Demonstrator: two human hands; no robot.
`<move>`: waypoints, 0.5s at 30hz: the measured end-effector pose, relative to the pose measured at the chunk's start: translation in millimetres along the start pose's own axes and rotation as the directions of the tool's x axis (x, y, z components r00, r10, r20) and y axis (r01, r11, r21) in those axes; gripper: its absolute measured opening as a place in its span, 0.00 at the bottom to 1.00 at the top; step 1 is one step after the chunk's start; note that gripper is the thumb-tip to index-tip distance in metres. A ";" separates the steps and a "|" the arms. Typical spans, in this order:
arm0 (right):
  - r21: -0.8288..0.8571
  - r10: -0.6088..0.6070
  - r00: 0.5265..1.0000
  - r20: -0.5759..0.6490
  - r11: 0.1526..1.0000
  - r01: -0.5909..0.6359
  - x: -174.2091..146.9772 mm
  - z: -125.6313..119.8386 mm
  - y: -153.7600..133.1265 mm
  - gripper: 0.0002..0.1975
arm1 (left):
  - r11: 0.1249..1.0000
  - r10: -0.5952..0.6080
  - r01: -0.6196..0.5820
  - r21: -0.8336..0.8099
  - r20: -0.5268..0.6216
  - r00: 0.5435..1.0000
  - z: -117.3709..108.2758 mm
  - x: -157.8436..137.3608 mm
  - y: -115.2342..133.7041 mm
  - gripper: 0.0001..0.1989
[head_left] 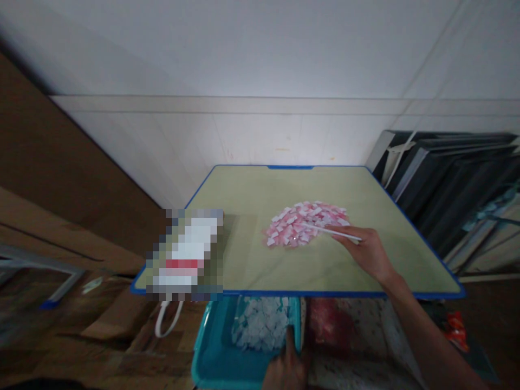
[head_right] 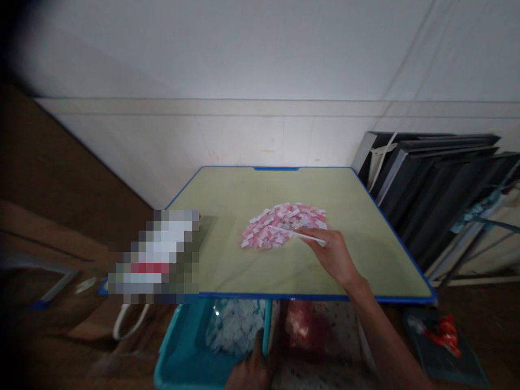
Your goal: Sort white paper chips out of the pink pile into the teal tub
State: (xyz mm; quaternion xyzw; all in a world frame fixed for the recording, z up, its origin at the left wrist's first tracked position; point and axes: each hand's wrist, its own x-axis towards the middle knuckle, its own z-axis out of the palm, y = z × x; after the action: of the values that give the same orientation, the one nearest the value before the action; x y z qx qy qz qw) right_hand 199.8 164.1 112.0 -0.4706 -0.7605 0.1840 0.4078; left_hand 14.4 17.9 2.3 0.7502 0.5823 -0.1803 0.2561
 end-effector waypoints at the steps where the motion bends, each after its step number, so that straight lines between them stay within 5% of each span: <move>1: -0.006 -0.009 1.000 0.012 1.000 0.009 1.8 -2.0 4.8 0.11 | 1.000 -0.001 0.001 0.007 -0.002 1.000 1.2 0.8 -0.2 0.30; 15: -0.041 -0.067 0.982 0.177 0.996 0.076 -19.4 -33.4 8.2 0.12 | 1.000 -0.012 0.012 0.020 -0.015 1.000 6.9 1.6 -1.0 0.30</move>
State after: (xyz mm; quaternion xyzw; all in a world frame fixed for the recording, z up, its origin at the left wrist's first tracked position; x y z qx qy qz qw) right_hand 235.2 147.9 118.0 -0.4346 -0.8140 0.1915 0.3344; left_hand 14.1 15.2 -4.3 0.7505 0.5869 -0.1822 0.2430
